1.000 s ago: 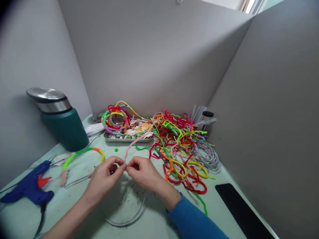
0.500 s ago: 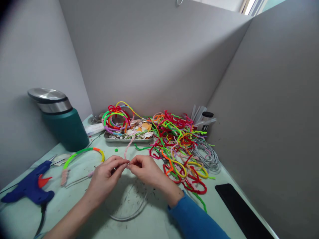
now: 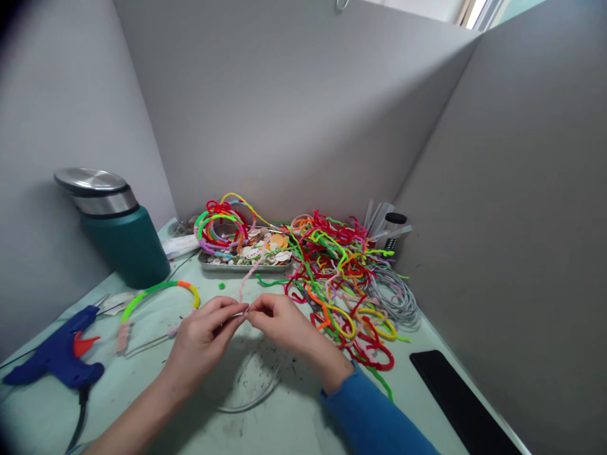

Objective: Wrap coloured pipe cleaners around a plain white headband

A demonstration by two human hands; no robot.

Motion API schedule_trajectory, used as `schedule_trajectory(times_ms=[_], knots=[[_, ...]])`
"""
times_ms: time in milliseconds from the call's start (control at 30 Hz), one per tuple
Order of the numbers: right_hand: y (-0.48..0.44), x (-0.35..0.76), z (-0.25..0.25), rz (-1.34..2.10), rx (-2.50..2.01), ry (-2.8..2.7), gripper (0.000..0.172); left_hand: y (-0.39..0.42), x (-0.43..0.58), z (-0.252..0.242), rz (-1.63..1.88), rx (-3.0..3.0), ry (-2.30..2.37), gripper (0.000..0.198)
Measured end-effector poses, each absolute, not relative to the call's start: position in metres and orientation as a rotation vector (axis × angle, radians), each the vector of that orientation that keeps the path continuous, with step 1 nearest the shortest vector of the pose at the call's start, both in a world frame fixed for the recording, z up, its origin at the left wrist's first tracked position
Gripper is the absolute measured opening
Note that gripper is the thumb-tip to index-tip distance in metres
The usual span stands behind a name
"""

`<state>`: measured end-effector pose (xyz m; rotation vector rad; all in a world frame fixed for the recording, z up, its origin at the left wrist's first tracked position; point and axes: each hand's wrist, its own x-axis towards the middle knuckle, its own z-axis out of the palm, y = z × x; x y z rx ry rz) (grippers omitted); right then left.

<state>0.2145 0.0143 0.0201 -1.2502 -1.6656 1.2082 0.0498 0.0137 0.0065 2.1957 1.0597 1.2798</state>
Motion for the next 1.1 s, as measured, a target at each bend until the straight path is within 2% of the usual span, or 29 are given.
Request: schedule_trajectory(times_ms=[167, 1100], knots=[[0.013, 0.214, 0.025, 1.261, -1.264, -1.638, 0.007, 0.014, 0.050, 0.006, 1.298, 2.233, 1.052, 0.016], [0.016, 0.211, 0.015, 1.172, -1.246, -1.585, 0.011, 0.015, 0.049, 0.003, 1.299, 2.287, 1.049, 0.018]])
